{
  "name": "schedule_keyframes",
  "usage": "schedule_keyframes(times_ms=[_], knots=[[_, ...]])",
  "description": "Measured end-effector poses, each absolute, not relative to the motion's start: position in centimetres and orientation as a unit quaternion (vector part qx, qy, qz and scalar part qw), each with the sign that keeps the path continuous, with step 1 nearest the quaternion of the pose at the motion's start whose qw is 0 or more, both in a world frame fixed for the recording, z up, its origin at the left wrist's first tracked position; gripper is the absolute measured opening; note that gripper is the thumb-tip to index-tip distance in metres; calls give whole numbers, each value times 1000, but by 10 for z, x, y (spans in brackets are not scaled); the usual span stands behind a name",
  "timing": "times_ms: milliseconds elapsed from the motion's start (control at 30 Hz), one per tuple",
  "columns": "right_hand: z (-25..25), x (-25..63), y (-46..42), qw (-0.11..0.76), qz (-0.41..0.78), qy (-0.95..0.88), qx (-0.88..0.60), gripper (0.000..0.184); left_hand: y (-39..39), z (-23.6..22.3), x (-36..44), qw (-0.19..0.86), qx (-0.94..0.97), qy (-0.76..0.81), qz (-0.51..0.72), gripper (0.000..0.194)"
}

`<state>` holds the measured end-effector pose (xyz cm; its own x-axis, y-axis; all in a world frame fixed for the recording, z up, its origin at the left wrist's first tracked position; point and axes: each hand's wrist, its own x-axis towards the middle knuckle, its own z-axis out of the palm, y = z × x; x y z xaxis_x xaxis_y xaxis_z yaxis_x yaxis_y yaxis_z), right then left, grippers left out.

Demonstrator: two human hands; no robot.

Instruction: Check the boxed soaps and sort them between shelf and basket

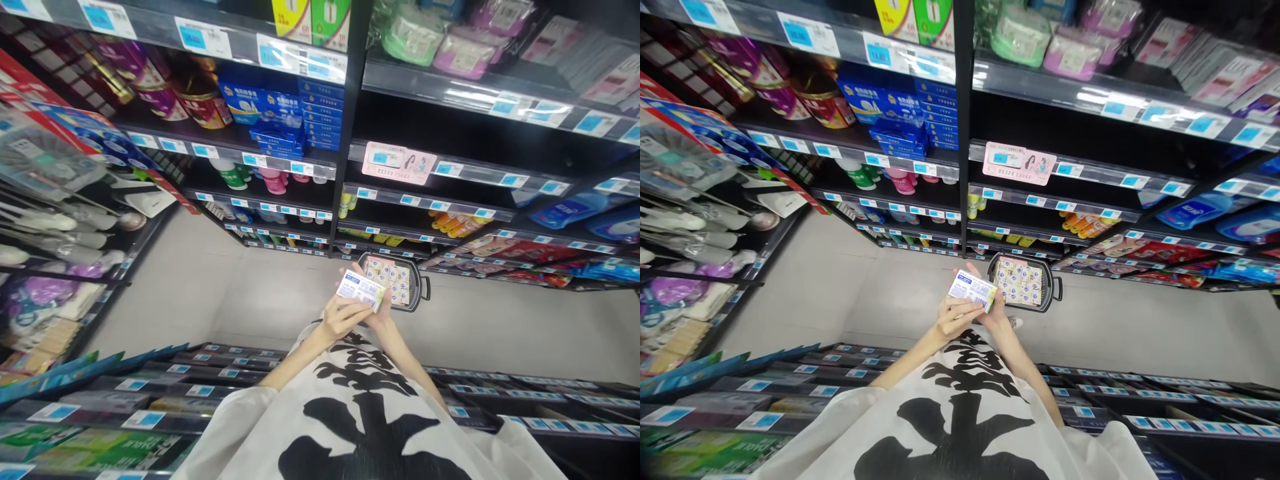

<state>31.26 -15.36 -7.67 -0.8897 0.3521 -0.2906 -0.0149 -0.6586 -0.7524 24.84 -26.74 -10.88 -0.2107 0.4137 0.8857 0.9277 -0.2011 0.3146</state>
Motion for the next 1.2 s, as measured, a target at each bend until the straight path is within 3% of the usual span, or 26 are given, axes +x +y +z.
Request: schedule_keyframes(times_ms=[167, 333, 467, 600, 700, 1067, 1200], knots=[[-74, 314, -149, 106, 919, -352, -143, 99, -260, -106, 247, 278, -540, -620, -496, 31], [-73, 315, -154, 142, 876, -424, -182, 95, -261, -108, 241, 276, -470, -647, -533, 42], [-77, 310, -152, 258, 787, -515, -222, 95, -261, -116, 238, 145, -318, -671, -654, 46], [-80, 306, -143, 335, 685, -611, -212, 56, -261, -125, 236, -44, -198, -637, -743, 45], [-79, 305, -140, 340, 654, -652, -178, 39, -263, -125, 233, -45, -207, -616, -758, 35], [-78, 301, -139, 322, 668, -646, -180, 35, -265, -120, 222, -18, -254, -632, -732, 34], [-80, 303, -138, 310, 681, -636, -187, 39, -267, -125, 220, -73, -245, -620, -742, 47]])
